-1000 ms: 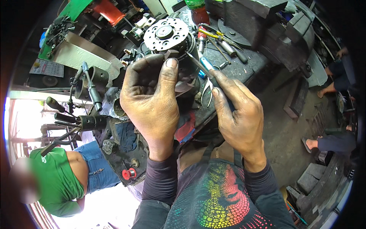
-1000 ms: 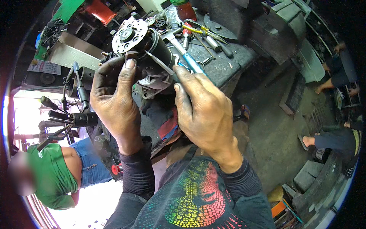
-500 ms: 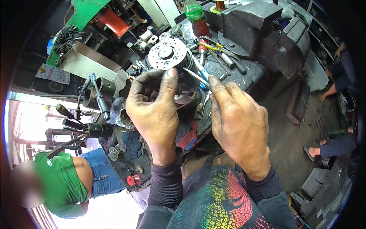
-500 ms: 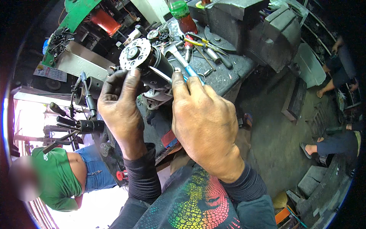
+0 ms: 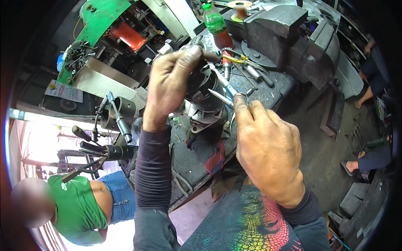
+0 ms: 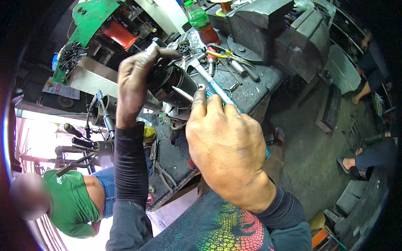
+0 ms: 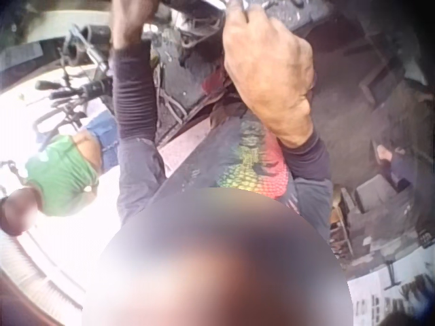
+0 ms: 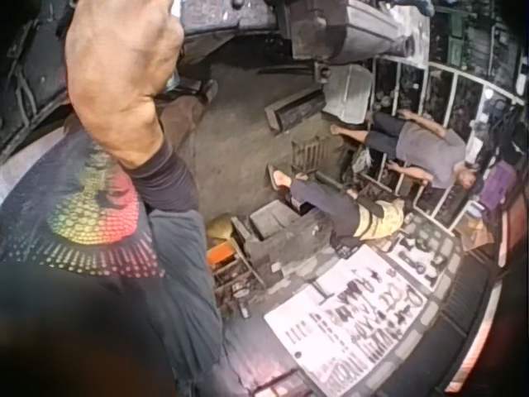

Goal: The person cleans a mechanical component with a cloth, then uses pliers and a screwdriver to manipulate small parts. They attach a metal plate to the component and continue assembling it with various tools.

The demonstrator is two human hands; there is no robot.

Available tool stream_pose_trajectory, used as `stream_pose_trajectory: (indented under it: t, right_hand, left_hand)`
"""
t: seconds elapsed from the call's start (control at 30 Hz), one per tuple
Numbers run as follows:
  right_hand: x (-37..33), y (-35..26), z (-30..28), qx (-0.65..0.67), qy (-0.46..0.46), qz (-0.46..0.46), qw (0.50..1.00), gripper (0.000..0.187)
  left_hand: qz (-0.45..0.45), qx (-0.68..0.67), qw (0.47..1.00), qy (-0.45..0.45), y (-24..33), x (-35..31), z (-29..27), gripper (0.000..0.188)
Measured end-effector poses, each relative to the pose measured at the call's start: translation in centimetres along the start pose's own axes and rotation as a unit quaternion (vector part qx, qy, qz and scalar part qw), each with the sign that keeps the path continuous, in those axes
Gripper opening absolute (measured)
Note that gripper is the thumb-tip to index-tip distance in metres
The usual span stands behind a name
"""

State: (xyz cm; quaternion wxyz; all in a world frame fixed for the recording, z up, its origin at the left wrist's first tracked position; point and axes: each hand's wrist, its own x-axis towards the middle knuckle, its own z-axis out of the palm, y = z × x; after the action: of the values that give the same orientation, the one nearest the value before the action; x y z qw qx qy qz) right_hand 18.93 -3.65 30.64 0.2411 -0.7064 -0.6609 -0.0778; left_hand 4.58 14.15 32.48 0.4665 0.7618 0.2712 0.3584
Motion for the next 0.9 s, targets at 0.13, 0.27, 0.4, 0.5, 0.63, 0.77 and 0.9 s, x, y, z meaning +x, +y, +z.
stream_pose_trajectory:
  t: [0.13,0.27,0.4,0.5,0.63,0.77,0.9]
  right_hand:
    - [-0.2,-0.8,0.9,0.005,0.0,0.011,1.0,0.043]
    - [-1.1,-0.5,3.0,0.082,0.054,0.017,0.995,0.04]
    - [-1.6,0.4,5.5,0.154,0.125,0.003,0.98,0.042]
    - [-1.6,0.6,7.2,0.205,0.167,0.011,0.964,0.043]
    - [-1.5,0.9,8.9,0.25,0.194,0.008,0.949,0.045]
    - [-1.5,1.1,10.6,0.294,0.219,0.0,0.93,0.045]
    - [-1.2,1.0,12.7,0.345,0.236,-0.013,0.908,0.04]
  left_hand:
    - [0.134,0.019,0.991,-0.014,-1.8,0.7,0.4,0.041]
    - [0.15,0.03,0.988,-0.029,-2.2,0.7,0.2,0.038]
    - [0.119,0.023,0.992,-0.04,-2.3,0.6,-0.1,0.028]
    - [0.135,0.071,0.987,-0.052,-2.3,0.4,-0.1,0.032]
    - [0.144,0.059,0.987,-0.032,-2.0,0.6,0.1,0.015]
    - [0.188,0.108,0.975,-0.044,-1.9,1.0,0.0,0.014]
    - [0.171,0.117,0.977,-0.05,-1.9,0.8,-0.3,0.017]
